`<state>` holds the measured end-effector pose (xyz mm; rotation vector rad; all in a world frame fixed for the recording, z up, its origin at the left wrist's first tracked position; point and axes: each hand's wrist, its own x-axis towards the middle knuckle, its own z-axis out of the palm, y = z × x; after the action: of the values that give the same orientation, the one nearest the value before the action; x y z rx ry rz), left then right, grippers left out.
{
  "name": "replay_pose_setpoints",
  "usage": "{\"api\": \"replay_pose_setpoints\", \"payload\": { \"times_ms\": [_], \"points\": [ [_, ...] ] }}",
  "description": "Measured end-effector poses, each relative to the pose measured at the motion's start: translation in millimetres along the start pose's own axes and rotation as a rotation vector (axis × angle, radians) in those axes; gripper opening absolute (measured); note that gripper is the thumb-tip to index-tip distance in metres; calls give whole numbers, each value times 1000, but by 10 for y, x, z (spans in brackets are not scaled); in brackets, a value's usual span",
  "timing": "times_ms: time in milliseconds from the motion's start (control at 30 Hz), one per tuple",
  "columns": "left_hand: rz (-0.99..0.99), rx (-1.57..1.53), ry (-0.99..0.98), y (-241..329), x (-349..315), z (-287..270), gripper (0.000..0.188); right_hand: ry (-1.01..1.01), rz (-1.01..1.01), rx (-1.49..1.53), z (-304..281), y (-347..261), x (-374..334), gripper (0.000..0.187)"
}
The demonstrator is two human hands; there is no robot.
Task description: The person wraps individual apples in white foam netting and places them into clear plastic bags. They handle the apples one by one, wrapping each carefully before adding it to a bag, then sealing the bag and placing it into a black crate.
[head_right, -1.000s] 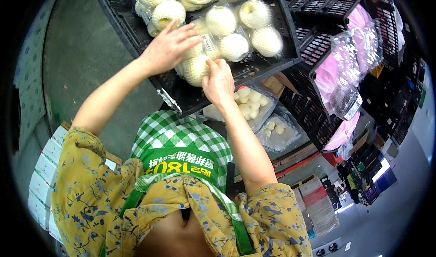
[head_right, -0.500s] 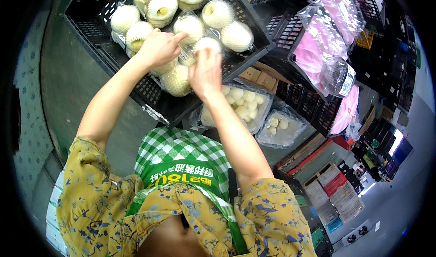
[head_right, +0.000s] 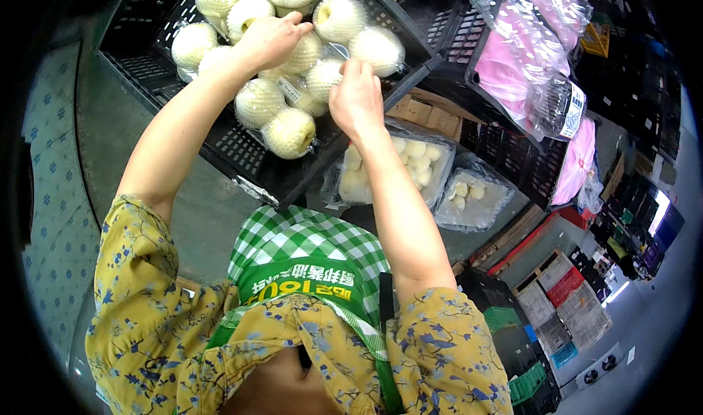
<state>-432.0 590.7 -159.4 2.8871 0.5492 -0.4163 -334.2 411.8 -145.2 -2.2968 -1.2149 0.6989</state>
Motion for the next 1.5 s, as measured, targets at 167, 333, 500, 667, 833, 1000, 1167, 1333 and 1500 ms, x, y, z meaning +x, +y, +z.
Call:
{"api": "replay_pose_setpoints", "payload": {
  "times_ms": [167, 333, 500, 667, 833, 1000, 1167, 1333, 1500],
  "points": [
    [-31, -38, -80, 62, -131, -82, 43, 62, 61, 92, -171, 77, 148, 33],
    [-58, -126, -9, 51, -355, -122, 45, 115, -11, 78, -196, 192, 241, 38],
    [-32, -63, 108, 29, -393, -34, 41, 145, 5, 101, -197, 163, 203, 35],
    [-92, -88, 56, 110, -266, 94, 41, 244, -143, 263, -233, 122, -13, 24],
    [-84, -53, 56, 151, -126, 102, 35, 283, -179, 326, -717, 167, -433, 21],
    [-177, -186, 186, 306, -218, -99, 35, 466, -215, 103, -1432, 667, -404, 19],
    [13, -490, 548, 944, -186, -405, 31, 559, -244, -516, -1942, 1039, 254, 23],
    [16, -1204, 441, 1448, 323, -503, 31, 150, -101, -554, -2273, 1162, 550, 11],
    [-53, -1842, 179, 1906, 1010, -913, 70, 62, -92, 107, -2581, 1261, 519, 23]
  ]
}}
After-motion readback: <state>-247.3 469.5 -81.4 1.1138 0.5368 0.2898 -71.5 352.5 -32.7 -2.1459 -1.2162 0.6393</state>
